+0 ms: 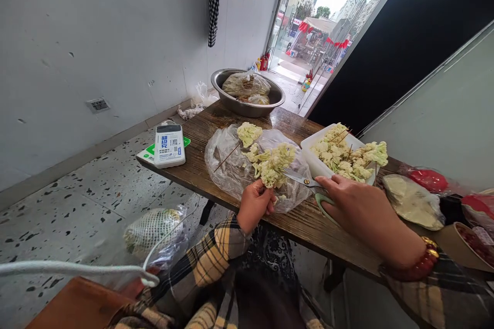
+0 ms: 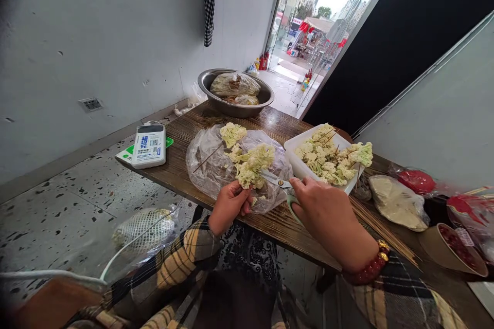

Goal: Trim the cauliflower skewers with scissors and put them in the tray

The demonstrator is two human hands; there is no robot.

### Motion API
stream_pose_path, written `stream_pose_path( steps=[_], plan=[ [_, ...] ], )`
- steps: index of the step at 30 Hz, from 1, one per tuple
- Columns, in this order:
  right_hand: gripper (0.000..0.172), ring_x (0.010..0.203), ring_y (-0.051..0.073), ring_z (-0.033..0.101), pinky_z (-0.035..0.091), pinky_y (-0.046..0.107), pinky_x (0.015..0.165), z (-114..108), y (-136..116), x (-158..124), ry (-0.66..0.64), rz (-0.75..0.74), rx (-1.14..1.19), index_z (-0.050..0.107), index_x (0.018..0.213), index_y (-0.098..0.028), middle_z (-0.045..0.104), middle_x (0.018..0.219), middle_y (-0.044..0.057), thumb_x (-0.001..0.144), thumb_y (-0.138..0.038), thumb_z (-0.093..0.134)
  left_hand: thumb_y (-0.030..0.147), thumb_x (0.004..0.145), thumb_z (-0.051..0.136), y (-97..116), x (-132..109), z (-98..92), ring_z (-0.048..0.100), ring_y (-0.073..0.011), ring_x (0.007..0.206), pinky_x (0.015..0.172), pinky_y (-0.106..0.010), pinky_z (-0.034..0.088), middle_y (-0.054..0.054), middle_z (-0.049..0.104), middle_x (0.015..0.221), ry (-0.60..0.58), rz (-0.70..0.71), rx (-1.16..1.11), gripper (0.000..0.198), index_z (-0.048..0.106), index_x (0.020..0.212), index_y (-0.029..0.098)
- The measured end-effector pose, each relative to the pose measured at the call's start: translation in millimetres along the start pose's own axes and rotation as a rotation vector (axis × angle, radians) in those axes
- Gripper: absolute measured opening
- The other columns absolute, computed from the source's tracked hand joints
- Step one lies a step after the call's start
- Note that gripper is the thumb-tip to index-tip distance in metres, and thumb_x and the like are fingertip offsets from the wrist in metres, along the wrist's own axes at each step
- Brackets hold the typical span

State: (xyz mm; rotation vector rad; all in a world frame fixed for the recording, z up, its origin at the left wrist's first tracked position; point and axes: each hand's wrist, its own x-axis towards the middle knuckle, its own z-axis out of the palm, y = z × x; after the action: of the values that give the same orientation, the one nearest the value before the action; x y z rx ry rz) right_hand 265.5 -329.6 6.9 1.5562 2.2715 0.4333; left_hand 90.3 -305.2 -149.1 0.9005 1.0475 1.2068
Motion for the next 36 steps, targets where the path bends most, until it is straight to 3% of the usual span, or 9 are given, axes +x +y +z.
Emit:
stream_pose_path(
  steps=[3,8,16,19,22,29,36],
  plan=[
    [0.031,0.078,0.023,0.068,0.029,0.028,0.049,2.7,-0.7,1.2,-0.005,0.007,0.017,0.060,0.117,-0.021,0.068,0.100,0.009,0.088,-0.026,0.050,0.034,0.077,0.062,1.3,-0.3,-0.9,0.045,-0.0064,0.034,0.034,-0.019,0.029,0.005,0.058,0.057,0.000,0.014,-0.019,0.020,0.051,0.078,0.018],
    [0.032,0.080,0.024,0.068,0.030,0.028,0.050,5.9,-0.7,3.1,0.022,0.004,0.055,0.061,0.117,-0.021,0.069,0.101,0.009,0.087,-0.027,0.051,0.036,0.078,0.063,5.2,0.1,0.4,0.041,-0.0044,0.034,0.038,-0.019,0.032,0.006,0.056,0.055,-0.026,0.053,-0.058,0.022,0.053,0.083,0.016],
    [0.031,0.079,0.022,0.068,0.029,0.027,0.050,1.0,2.0,2.5,0.035,-0.012,0.041,0.060,0.117,-0.022,0.070,0.104,0.009,0.087,-0.028,0.052,0.043,0.070,0.071,7.7,3.3,-2.1,0.037,-0.0039,0.034,0.035,-0.018,0.026,0.006,0.055,0.052,-0.128,-0.049,-0.184,0.034,0.051,0.080,0.017],
    [0.032,0.079,0.022,0.068,0.028,0.027,0.050,1.3,3.2,1.2,0.034,-0.014,0.029,0.061,0.117,-0.023,0.070,0.102,0.008,0.087,-0.027,0.053,0.041,0.071,0.071,7.8,3.2,-2.5,0.036,-0.0041,0.037,0.035,-0.018,0.025,0.008,0.053,0.052,-0.158,-0.014,-0.208,0.043,0.057,0.102,0.016],
    [0.032,0.078,0.022,0.068,0.028,0.027,0.050,4.7,3.3,-0.3,0.045,-0.008,0.042,0.061,0.117,-0.024,0.070,0.101,0.007,0.087,-0.030,0.053,0.040,0.074,0.069,6.6,2.6,-1.9,0.032,-0.0038,0.035,0.035,-0.018,0.023,0.009,0.052,0.051,-0.155,0.013,-0.202,0.054,0.053,0.120,0.015],
    [0.035,0.078,0.023,0.069,0.035,0.029,0.053,18.4,1.5,-0.4,0.071,0.000,0.138,0.061,0.121,-0.024,0.070,0.104,0.006,0.087,-0.029,0.051,0.044,0.076,0.067,3.6,3.5,-4.9,0.034,-0.0029,0.033,0.035,-0.018,0.023,0.008,0.054,0.052,-0.174,0.018,-0.175,0.036,0.053,0.095,0.016],
    [0.037,0.077,0.021,0.068,0.036,0.028,0.052,40.0,-0.5,0.0,0.120,0.007,0.204,0.060,0.123,-0.023,0.070,0.102,0.005,0.088,-0.031,0.052,0.044,0.076,0.067,8.0,0.4,-5.2,0.039,-0.0041,0.034,0.037,-0.018,0.027,0.008,0.055,0.054,-0.192,0.005,-0.129,0.036,0.052,0.096,0.018]
  ],
)
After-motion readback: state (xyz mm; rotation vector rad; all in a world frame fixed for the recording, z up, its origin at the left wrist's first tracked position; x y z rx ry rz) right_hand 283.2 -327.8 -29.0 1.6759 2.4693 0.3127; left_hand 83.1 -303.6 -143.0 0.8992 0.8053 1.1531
